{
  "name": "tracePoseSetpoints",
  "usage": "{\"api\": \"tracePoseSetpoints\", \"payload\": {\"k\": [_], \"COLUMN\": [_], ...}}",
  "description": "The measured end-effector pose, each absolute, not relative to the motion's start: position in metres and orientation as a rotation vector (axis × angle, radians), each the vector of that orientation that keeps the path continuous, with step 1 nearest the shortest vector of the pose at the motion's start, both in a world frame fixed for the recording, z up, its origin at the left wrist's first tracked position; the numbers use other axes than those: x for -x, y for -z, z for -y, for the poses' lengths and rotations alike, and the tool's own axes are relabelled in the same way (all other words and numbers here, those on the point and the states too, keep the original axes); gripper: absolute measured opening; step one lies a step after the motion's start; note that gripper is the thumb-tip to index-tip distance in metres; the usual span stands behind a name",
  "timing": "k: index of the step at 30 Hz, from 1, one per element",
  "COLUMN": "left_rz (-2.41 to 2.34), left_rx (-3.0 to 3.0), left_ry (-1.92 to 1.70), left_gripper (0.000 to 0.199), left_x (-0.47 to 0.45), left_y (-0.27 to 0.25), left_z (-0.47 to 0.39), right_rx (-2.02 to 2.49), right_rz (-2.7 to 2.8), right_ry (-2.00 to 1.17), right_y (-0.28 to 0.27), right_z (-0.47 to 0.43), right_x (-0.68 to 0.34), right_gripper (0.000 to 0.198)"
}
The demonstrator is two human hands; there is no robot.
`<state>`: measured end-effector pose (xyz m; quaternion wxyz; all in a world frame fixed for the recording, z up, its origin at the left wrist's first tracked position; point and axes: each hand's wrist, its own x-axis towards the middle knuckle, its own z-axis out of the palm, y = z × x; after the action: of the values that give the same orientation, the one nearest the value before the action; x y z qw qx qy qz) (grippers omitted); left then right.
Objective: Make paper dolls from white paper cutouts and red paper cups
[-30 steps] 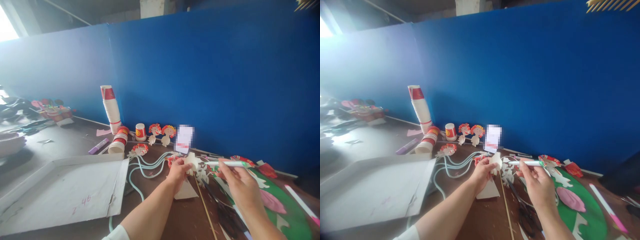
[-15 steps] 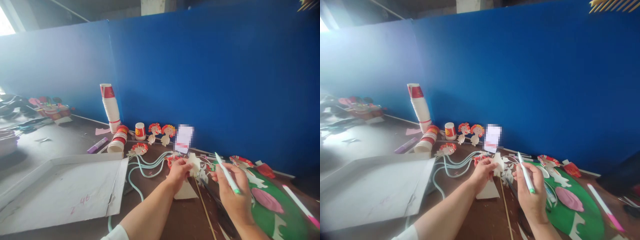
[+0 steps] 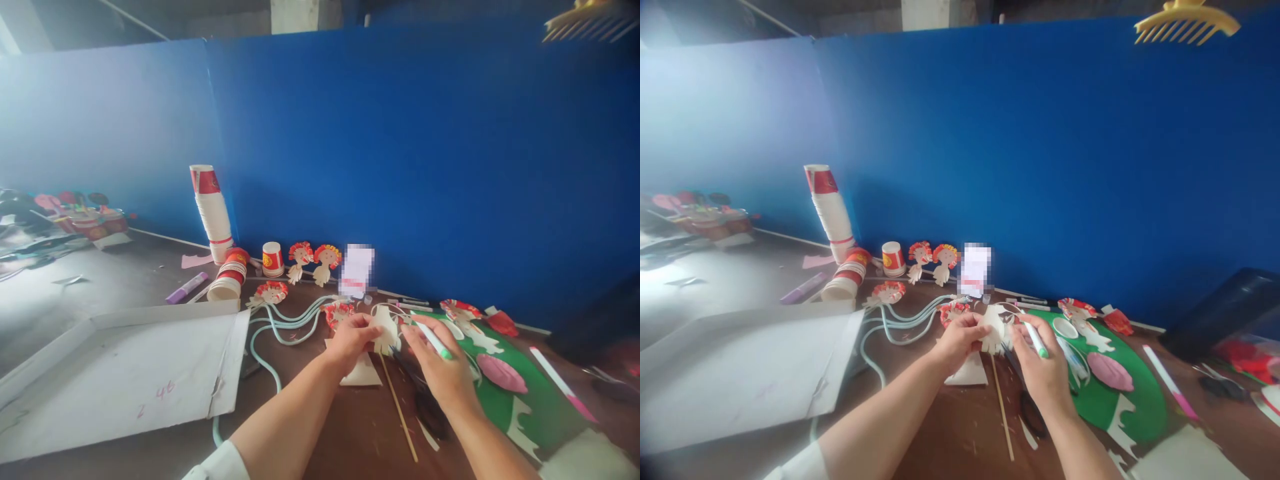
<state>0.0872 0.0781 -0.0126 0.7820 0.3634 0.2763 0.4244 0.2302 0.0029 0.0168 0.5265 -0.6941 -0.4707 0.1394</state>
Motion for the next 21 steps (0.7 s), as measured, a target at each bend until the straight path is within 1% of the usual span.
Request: {"api": "tracePoseSetpoints", "payload": {"k": [6,15,21], "left_rz": [-0.573,-0.579,-0.629], "left_rx": [-0.806,-0.765,-0.829], "left_ry": [-0.865,-0.862,-0.827], "left_gripper": [0.049,0.047,0.048], "left_x": [-0.089,-0.094,-0.093], "left_y": [0.012,0.019,0.022], "left_z": [-0.067,-0.07,-0.073], "right_rx": [1.632,1.567,1.563], "right_rz": [1.119,1.213,1.248], "right_ry": [-0.407,-0.261,-0.219], "right_y": [-0.01,0.007,0.012], "right_z": [0.006,0.008,0.006], "right_x": [-0.221,-0.221,-0.221], "right_gripper": [0.036,0.029,0.03]}}
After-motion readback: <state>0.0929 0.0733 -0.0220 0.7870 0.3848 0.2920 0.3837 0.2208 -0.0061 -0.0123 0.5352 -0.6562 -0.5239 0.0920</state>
